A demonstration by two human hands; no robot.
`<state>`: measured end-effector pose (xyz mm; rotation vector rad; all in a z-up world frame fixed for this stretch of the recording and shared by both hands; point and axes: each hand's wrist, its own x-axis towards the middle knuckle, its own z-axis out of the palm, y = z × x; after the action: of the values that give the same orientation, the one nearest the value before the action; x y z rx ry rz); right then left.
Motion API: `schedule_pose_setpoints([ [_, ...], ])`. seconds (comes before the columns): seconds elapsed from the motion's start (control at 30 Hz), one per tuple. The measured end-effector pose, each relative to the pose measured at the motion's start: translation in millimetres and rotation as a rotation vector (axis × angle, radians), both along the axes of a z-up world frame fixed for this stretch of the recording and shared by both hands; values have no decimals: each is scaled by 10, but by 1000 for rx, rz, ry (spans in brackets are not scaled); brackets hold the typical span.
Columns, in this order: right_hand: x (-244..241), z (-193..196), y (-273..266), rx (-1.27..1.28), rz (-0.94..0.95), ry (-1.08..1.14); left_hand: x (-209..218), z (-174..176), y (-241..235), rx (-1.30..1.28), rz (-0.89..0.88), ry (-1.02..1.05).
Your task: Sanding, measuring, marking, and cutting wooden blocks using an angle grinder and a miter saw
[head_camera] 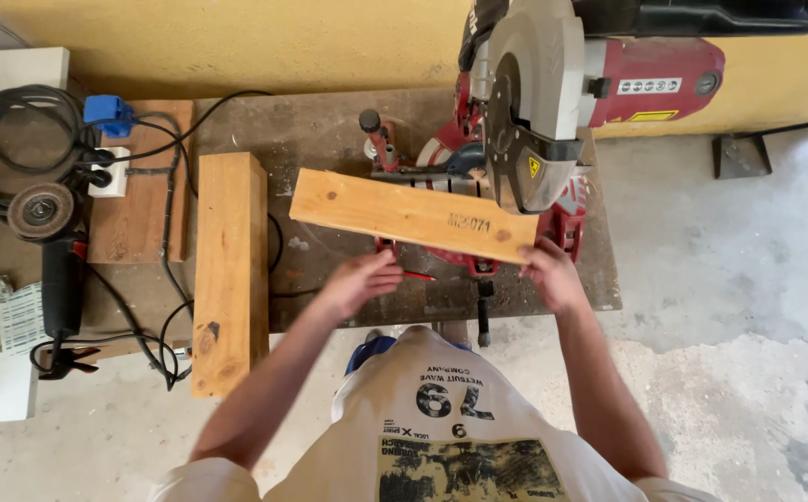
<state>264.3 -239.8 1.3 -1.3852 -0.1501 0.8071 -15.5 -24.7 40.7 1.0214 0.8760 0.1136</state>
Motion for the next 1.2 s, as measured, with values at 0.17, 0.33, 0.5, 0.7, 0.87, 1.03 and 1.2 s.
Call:
schedule_pose_setpoints([
  [0.17,-301,490,-230,-46,278,-154,487,-610,-354,-473,549,-338],
  [0.33,-537,516,-309,-5,397,-205,265,-422,-568,-503,661,-414],
  [0.5,-749,150,-302,-12,513,-363,-111,-681,-610,-379,686,-528],
  [0.7,-1070,-235,-195,214,487,-809,-234,-782,-372,-148,756,-640],
  [0.87,-1247,-368,19,260,633,-1109,-342,-569,-138,129,733,-698],
  [1.03,-1177,-31,-53,65,648,-941,-992,-49,93,609,452,-468],
  [1.2,-939,118,-204,157,439,-863,-1134,615,48,1032,211,-241],
])
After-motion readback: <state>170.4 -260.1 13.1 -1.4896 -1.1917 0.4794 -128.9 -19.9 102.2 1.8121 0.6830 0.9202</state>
